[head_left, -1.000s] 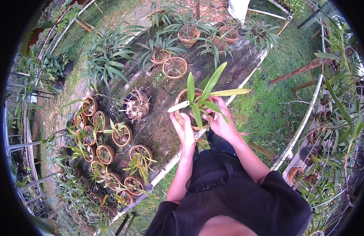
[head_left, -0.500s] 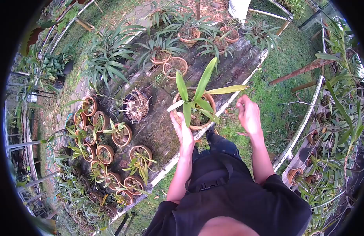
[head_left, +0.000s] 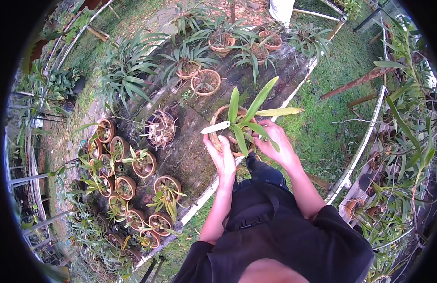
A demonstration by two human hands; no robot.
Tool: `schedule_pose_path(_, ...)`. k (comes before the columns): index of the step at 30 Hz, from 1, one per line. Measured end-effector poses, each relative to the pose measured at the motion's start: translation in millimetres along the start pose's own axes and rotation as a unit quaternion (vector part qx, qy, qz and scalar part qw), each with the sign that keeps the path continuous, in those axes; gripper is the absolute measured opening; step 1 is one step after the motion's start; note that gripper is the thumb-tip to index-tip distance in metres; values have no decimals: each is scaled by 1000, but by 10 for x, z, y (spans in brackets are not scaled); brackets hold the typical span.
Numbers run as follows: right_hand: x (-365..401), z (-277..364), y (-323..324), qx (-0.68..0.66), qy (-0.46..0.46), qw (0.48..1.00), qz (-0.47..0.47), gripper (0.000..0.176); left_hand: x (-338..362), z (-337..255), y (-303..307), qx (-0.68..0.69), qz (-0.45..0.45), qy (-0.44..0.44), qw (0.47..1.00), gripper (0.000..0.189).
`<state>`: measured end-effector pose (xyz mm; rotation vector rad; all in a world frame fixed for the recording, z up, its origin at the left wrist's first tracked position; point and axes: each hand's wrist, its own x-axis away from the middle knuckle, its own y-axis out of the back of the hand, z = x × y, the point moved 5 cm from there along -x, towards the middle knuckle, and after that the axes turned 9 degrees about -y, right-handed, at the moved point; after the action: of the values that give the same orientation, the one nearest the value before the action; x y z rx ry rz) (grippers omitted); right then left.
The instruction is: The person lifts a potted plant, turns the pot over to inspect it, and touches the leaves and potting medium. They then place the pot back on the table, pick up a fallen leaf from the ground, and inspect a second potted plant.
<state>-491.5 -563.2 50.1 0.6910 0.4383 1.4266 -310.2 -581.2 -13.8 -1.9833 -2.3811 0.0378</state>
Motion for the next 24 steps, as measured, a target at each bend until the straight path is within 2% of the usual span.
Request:
schedule_pose_path(3,-2,73,18,34,-36,998,32,19,18,-62,-5,30,8,-8,999,72)
schedule_pose_path(6,-20,67,-26,10,-81,994,69,17,30,-55,-2,24,-4,-1,1000,70)
schedule_pose_path(9,-29,-103,-120,-32,-53,997,49,15,6,-11,25,55,13,5,998,69)
schedule_pose_path(12,-35,-258,-189,-127,-80,989,-1,12,-1,222,73,97,8,51,994,71)
schedule_pose_path(15,-40,-248,-146,-202,-49,977,-46,12,-15,291,92,109,-7,30,994,72)
schedule_pose_path(18,32,-128,149,-147,-113,979,-83,11,-26,282,120,98,-5,15,995,73)
schedule_pose_path(20,131,-60,349,42,-96,984,-146,11,-36,324,143,97,-3,29,995,69)
schedule_pose_path(22,254,59,471,217,-48,950,-221,11,-22,344,144,93,2,38,995,68)
schedule_pose_path(23,258,169,508,214,-16,949,-231,16,-16,295,133,89,5,38,995,69)
schedule_pose_path(24,231,162,454,116,-12,977,-180,17,-20,249,109,86,8,37,996,70)
